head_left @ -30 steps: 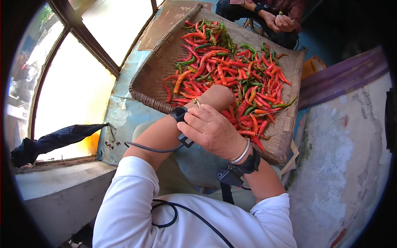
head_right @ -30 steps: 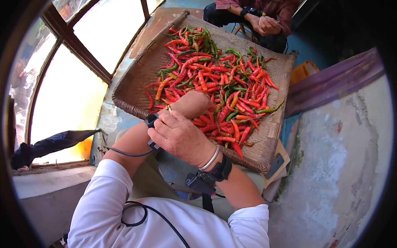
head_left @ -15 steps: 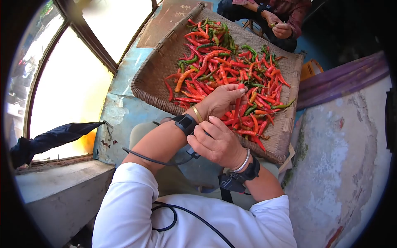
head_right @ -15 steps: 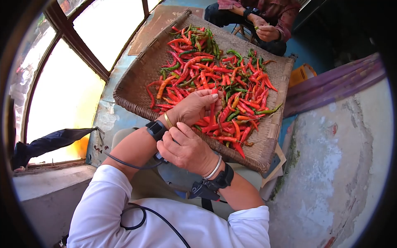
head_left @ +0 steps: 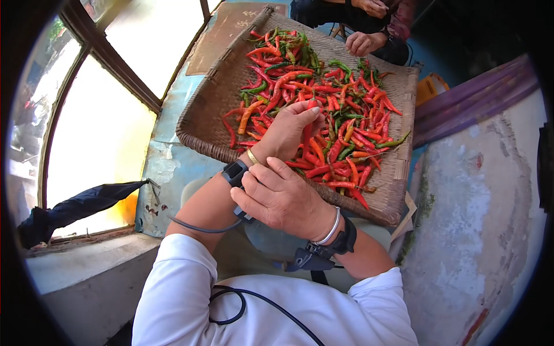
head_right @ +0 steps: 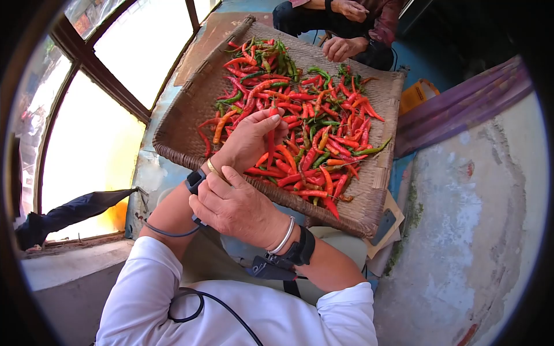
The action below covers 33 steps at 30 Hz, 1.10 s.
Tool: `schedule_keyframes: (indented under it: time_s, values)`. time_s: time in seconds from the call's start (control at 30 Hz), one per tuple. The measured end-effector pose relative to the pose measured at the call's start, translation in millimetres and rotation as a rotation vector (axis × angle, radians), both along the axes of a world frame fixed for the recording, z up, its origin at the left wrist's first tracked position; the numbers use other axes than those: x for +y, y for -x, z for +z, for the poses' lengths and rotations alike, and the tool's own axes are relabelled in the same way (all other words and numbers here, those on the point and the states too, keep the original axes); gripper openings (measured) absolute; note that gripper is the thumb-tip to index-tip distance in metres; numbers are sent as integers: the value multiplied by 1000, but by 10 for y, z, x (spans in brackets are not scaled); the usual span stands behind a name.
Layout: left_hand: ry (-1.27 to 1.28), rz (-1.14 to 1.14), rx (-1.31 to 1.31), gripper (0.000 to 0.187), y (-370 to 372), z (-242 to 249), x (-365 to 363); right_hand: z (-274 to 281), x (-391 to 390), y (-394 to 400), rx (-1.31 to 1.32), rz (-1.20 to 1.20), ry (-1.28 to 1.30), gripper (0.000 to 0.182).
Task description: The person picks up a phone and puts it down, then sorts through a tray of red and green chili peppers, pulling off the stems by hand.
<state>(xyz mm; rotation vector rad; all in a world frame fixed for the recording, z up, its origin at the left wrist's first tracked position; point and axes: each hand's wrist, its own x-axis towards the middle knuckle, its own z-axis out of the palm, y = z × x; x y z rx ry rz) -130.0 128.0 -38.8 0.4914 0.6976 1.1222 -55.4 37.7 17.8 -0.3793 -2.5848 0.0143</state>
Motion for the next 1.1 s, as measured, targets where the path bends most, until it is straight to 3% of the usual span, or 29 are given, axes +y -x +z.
schedule_keyframes:
  time_s: [0.07,0.17,0.27,0.33,0.37,0.43,0.5,0.6,0.63,0.73,0.83,0.9,0.97,1.03,1.1]
  values:
    - [3,6,-24,10,58,-6,27,20,31,-69,79,27,0,30]
    - [9,-19,-32,14,137,10,41,7,144,-330,210,-83,224,36]
    - [136,-39,-17,21,132,-15,32,-237,300,-640,349,-324,361,37]
    - [146,-73,-38,22,111,-81,50,-379,352,-796,398,-510,635,28]
    - [159,-88,-72,23,106,-122,55,-432,362,-821,421,-523,635,28]
    - [166,-145,-131,25,90,-156,34,-534,366,-875,615,-587,1078,24]
    - [166,-86,-210,25,34,-113,18,-667,402,-902,676,-576,1111,25]
    - [119,-92,-159,26,-77,-1,-31,-713,388,-848,811,-396,1549,27]
    - [84,-100,-158,26,-122,16,-41,-677,388,-839,831,-398,1542,27]
    - [28,-138,-88,26,-211,20,-51,-607,399,-884,775,-332,1877,21]
    - [9,-156,-44,27,-202,-91,-29,-598,398,-925,766,-277,1953,18]
    - [55,-208,-184,30,-163,-158,-23,-581,355,-922,726,-287,1908,18]
    - [109,-152,-95,32,-188,-113,-56,-589,337,-908,685,-299,1866,18]
    - [27,-215,-48,31,-223,-42,-102,-625,321,-890,760,-414,1654,19]
    - [-68,-242,150,29,-293,-4,-199,-581,345,-928,728,-427,1618,19]
